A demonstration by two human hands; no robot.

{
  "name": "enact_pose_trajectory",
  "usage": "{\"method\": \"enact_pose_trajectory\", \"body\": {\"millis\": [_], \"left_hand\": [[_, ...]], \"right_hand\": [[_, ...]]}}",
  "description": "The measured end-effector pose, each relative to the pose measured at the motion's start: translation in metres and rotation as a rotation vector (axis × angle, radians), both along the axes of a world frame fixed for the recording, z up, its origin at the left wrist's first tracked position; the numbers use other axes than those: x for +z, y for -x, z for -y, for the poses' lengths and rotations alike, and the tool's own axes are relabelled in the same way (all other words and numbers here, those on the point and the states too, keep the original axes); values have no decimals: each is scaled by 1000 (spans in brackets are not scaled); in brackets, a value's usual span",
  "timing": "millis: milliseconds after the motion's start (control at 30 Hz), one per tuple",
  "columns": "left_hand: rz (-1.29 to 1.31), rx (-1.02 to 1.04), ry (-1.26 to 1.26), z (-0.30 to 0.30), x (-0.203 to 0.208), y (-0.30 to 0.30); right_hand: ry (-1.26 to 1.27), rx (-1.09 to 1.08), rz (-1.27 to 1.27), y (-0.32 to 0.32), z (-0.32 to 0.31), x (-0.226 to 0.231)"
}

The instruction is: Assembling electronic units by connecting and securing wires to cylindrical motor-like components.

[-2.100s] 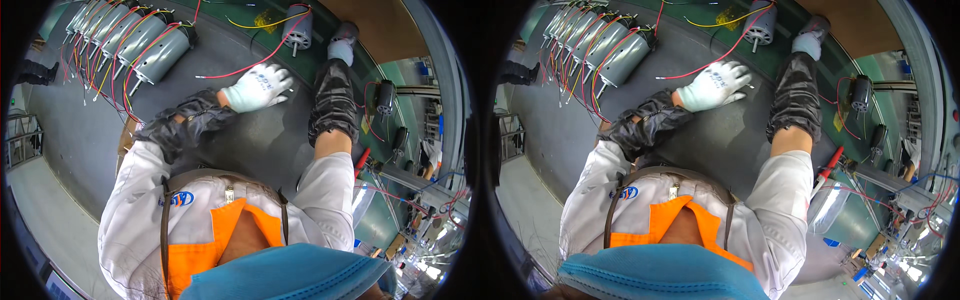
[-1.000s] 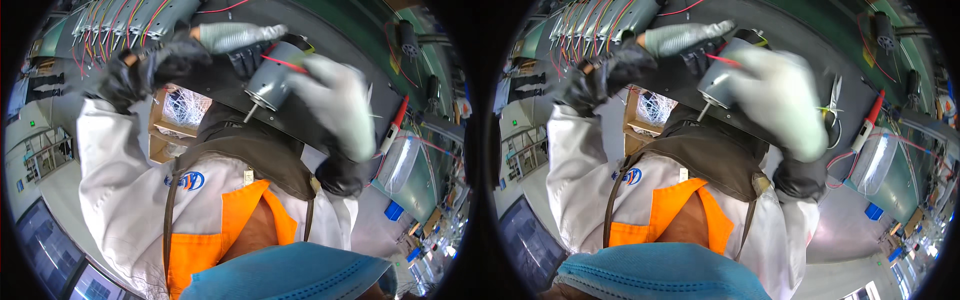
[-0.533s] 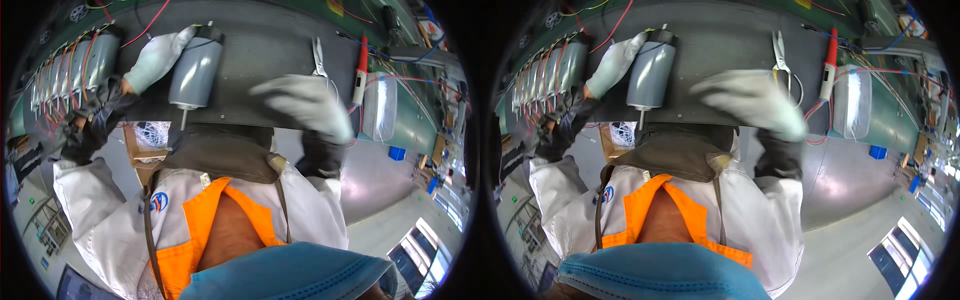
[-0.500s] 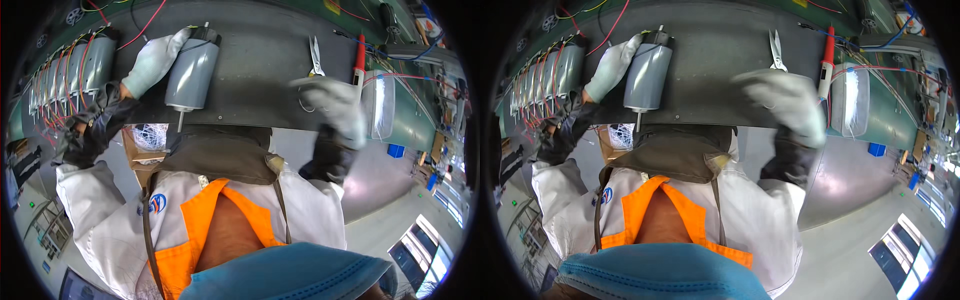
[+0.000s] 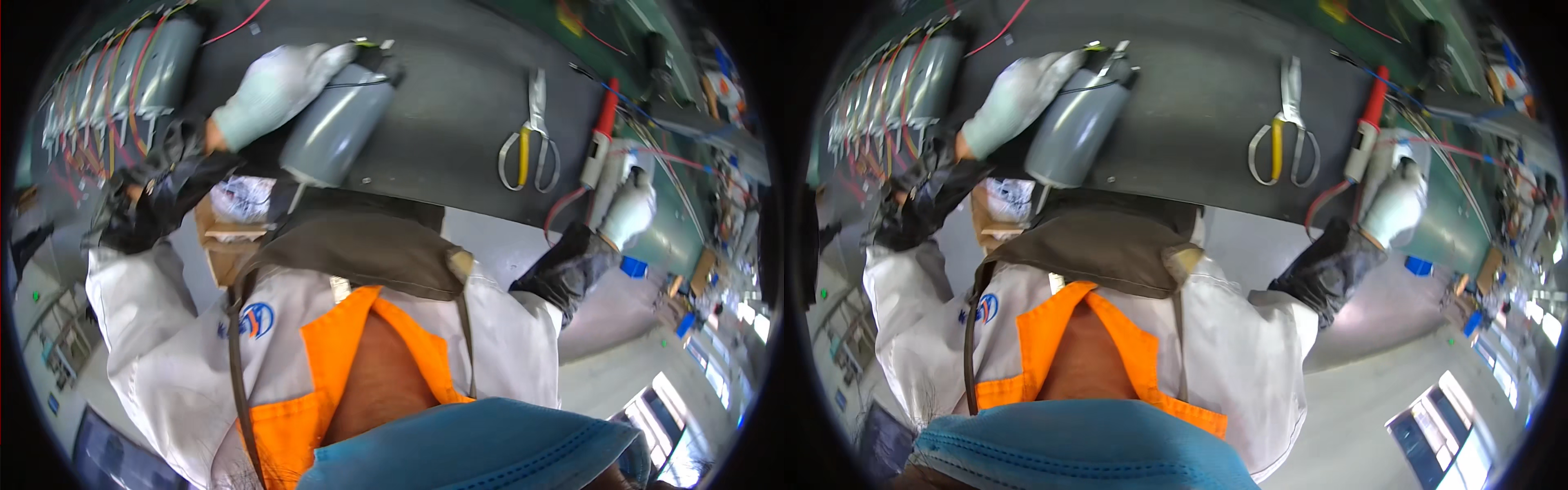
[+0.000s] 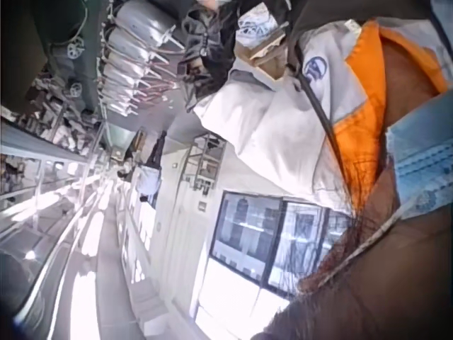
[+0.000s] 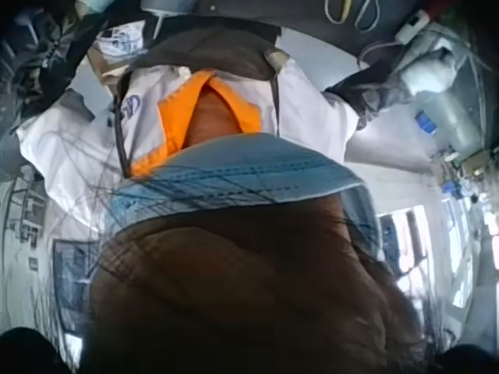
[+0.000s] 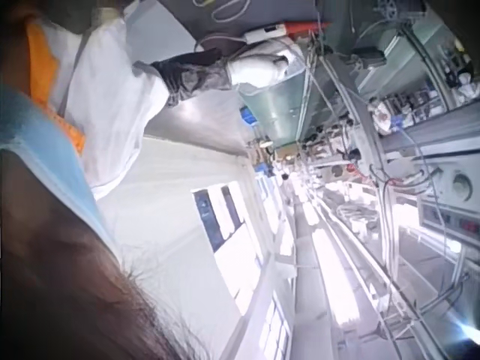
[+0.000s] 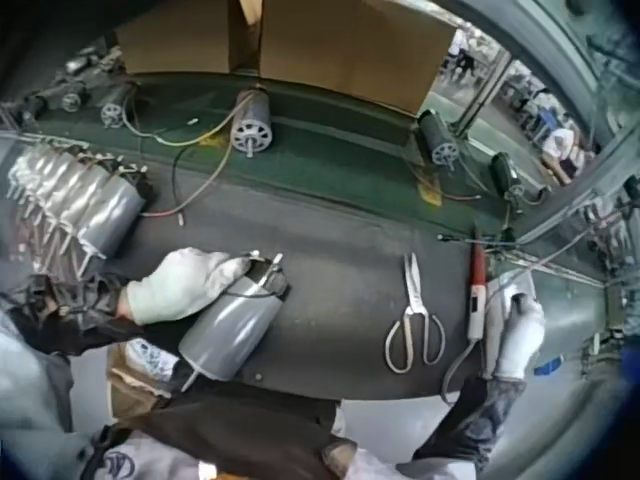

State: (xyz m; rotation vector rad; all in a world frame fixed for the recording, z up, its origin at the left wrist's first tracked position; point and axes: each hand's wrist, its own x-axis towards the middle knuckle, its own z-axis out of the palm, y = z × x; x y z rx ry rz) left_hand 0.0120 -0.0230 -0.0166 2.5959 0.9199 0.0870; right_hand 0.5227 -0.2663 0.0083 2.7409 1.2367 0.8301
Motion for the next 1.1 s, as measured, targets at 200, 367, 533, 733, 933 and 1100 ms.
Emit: {"method": "enact_pose_trajectory", "body": {"millis": [200, 367, 533, 733, 933, 1100], "left_hand": [[44, 140, 329, -4, 15, -17], [-64, 321, 423, -4, 21, -3], [115, 246, 504, -9, 14, -6], [-180, 328, 850, -13, 71, -6], [-181, 283, 1093, -34, 93, 9], [-182, 237, 1095, -34, 102, 15]], "right_hand": [[-372, 73, -162, 18, 7, 10], [-341, 113, -285, 21, 14, 18], [-122, 3, -226, 4, 11, -24], [-522, 373, -463, 81, -11, 13], [-635, 568, -2062, 262, -68, 23], [-502, 1200, -1132, 326, -111, -24]]}}
